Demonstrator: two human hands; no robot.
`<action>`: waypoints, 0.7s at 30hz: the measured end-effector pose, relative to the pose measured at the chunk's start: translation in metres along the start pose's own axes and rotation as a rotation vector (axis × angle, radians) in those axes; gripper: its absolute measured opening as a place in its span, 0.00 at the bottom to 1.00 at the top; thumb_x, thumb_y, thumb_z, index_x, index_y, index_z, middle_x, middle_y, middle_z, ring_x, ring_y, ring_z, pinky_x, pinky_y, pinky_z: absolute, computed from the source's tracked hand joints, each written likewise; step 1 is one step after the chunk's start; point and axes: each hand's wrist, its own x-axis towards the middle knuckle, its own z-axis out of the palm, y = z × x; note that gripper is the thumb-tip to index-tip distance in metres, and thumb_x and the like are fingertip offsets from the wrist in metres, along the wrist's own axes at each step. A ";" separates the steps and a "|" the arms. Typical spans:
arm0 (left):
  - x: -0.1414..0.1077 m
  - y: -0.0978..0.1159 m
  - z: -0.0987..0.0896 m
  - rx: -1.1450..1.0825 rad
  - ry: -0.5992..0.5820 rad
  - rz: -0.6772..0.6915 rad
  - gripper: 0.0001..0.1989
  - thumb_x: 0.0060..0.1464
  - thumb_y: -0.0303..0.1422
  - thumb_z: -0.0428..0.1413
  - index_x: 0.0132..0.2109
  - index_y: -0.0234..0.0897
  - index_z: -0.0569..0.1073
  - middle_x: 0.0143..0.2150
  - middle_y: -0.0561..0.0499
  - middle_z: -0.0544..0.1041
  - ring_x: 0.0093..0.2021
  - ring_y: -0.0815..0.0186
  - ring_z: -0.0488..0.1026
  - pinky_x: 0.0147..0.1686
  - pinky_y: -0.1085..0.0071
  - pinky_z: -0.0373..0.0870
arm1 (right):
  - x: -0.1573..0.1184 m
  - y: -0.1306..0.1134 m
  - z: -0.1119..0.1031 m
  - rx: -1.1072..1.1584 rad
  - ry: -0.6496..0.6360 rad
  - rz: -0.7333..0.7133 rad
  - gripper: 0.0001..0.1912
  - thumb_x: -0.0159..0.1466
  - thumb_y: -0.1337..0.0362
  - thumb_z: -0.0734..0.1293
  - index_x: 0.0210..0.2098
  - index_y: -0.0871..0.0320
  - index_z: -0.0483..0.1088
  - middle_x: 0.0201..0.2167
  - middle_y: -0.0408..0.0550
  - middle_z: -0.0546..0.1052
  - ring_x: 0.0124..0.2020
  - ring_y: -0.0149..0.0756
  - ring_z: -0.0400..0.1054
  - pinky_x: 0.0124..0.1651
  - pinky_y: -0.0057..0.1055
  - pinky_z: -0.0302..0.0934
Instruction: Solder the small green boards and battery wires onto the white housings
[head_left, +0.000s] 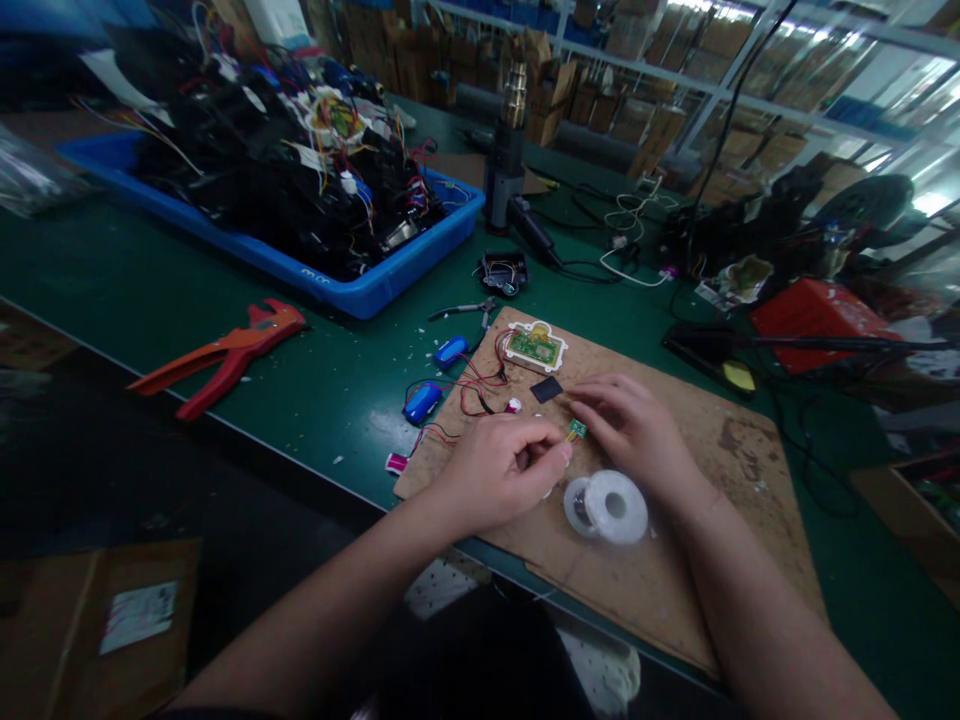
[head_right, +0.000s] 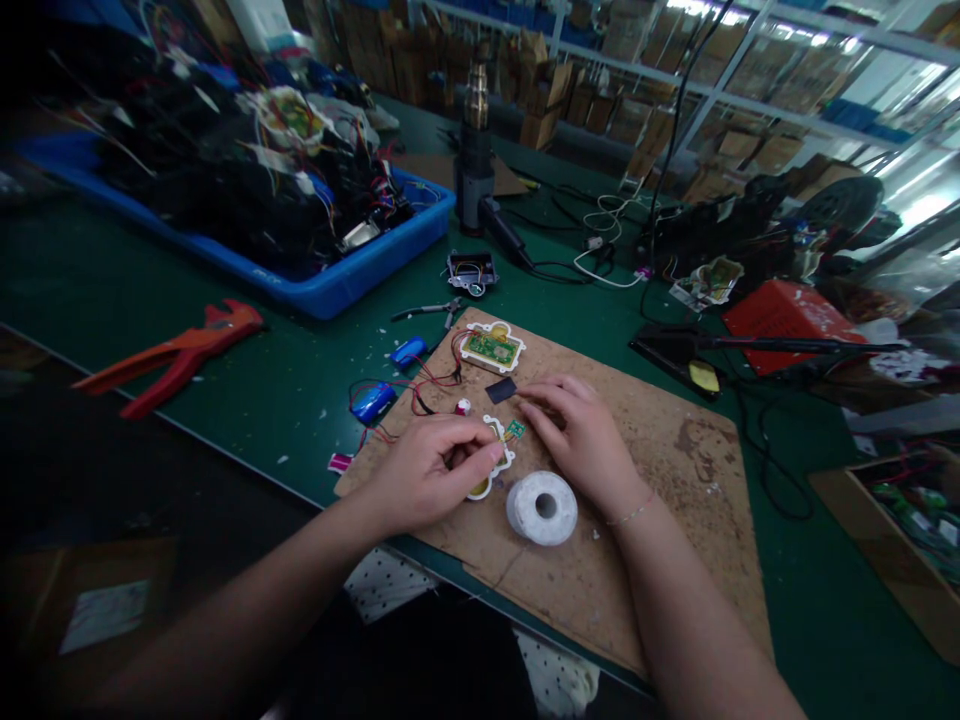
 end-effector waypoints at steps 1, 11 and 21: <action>0.000 0.000 0.000 -0.002 -0.002 0.001 0.10 0.66 0.33 0.57 0.34 0.37 0.77 0.27 0.56 0.75 0.28 0.70 0.68 0.30 0.72 0.59 | 0.008 -0.001 0.001 -0.008 -0.058 -0.034 0.12 0.72 0.58 0.68 0.52 0.48 0.78 0.51 0.49 0.79 0.55 0.41 0.72 0.60 0.43 0.66; 0.001 0.002 -0.004 -0.025 -0.019 0.020 0.14 0.67 0.34 0.56 0.31 0.37 0.75 0.26 0.55 0.73 0.27 0.70 0.69 0.29 0.72 0.59 | 0.051 -0.006 -0.001 -0.166 -0.303 -0.107 0.12 0.67 0.60 0.71 0.49 0.53 0.78 0.50 0.54 0.79 0.47 0.45 0.74 0.55 0.47 0.70; -0.001 0.000 -0.004 -0.026 -0.018 0.012 0.13 0.67 0.35 0.56 0.33 0.37 0.76 0.27 0.55 0.74 0.28 0.69 0.70 0.30 0.71 0.59 | 0.017 -0.002 -0.001 -0.100 -0.090 0.090 0.24 0.68 0.51 0.70 0.60 0.54 0.71 0.46 0.56 0.80 0.46 0.48 0.77 0.54 0.51 0.72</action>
